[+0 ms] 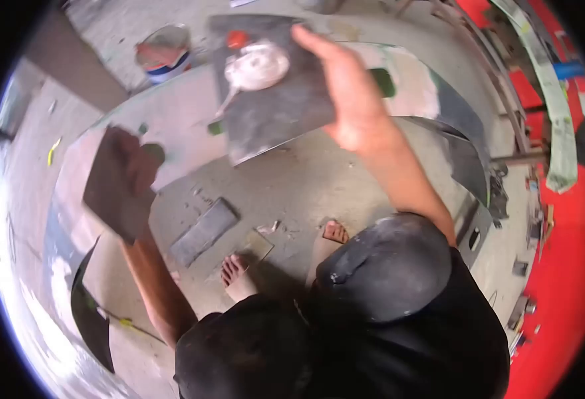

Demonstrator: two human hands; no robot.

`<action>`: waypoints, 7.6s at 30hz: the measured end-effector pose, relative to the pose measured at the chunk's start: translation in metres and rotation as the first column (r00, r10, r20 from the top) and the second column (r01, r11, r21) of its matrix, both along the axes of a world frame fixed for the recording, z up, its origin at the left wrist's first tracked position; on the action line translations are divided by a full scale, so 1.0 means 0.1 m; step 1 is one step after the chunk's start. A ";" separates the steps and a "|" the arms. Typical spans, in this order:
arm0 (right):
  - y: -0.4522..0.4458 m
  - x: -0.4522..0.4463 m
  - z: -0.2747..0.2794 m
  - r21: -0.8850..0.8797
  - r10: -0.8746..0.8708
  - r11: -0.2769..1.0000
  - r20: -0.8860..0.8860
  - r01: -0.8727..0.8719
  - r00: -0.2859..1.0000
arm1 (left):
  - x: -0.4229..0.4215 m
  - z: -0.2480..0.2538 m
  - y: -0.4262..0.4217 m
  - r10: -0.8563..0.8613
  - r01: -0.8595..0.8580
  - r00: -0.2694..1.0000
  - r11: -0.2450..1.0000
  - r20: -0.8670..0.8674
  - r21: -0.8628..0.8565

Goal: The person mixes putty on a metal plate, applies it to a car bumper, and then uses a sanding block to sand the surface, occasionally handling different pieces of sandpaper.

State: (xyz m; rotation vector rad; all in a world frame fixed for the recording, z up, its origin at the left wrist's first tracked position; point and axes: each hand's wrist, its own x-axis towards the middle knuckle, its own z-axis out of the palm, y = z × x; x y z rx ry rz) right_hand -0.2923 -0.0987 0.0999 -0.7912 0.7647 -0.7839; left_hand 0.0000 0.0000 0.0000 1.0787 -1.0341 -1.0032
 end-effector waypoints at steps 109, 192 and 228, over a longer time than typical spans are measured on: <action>5.38 -8.92 -3.29 -0.423 0.302 0.502 -0.731 0.754 -0.611 | -2.42 -0.63 0.29 -0.759 0.587 0.651 0.510 0.008 0.629; 5.61 -7.62 -2.82 -0.490 0.303 0.443 -0.706 0.751 -0.640 | -2.33 -0.49 0.29 -0.689 0.639 0.715 0.577 -0.118 0.509; 0.53 -1.62 -0.06 -0.195 0.003 0.906 -0.883 -0.375 0.468 | -0.09 0.59 0.15 -0.733 0.779 0.618 0.620 0.284 -0.093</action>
